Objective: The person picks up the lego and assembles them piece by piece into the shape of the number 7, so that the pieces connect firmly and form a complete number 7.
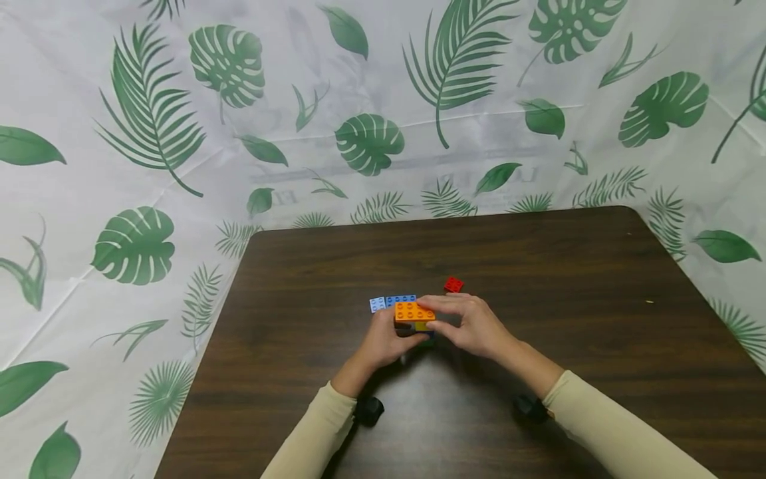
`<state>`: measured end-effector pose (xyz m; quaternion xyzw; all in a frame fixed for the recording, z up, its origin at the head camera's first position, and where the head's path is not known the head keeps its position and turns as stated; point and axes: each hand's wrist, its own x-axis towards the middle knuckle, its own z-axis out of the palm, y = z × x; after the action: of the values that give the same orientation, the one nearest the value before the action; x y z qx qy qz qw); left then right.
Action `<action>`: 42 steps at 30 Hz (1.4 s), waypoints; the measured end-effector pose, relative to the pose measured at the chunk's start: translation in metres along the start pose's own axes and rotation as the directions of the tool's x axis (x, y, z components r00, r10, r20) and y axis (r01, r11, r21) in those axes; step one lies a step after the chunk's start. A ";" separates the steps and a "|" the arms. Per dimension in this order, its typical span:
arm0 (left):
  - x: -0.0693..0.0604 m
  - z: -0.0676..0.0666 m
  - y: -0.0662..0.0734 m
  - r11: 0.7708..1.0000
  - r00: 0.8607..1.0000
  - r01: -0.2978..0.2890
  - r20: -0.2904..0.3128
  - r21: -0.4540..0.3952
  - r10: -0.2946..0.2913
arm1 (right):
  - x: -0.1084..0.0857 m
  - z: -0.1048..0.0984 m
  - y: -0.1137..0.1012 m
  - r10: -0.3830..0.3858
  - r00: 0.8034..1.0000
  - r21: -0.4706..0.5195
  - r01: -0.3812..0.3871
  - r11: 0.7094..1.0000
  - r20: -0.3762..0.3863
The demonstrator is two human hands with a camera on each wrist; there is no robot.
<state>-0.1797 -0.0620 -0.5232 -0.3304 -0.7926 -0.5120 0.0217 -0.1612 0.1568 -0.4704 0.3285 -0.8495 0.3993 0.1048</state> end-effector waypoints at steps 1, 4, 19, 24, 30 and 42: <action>0.000 0.000 0.000 1.000 1.000 -0.001 0.002 -0.001 0.001 | 0.000 0.000 0.000 0.003 1.000 0.000 -0.003 1.000 0.002; 0.000 0.001 0.000 1.000 1.000 -0.002 0.005 -0.001 0.002 | -0.001 0.000 0.001 0.015 1.000 0.014 -0.015 1.000 0.024; -0.002 0.003 0.004 0.993 0.994 0.107 0.032 0.047 -0.108 | -0.008 -0.023 0.062 0.363 0.924 -0.213 -0.333 0.919 0.122; -0.004 0.000 0.001 0.988 0.990 0.130 0.049 0.077 -0.134 | -0.011 -0.014 0.081 0.379 0.898 -0.405 -0.268 0.874 0.224; -0.011 -0.009 0.004 0.984 0.984 0.164 0.053 0.073 -0.168 | -0.014 -0.010 0.083 0.331 0.934 -0.489 -0.228 0.842 0.135; -0.048 -0.029 0.021 0.923 0.919 0.379 0.144 -0.062 -0.367 | -0.024 -0.022 0.054 0.313 0.940 -0.247 -0.274 0.930 0.136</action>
<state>-0.1401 -0.1047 -0.5106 -0.2064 -0.8172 -0.5189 -0.1423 -0.1792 0.2095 -0.4997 0.2169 -0.9345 0.2821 0.0062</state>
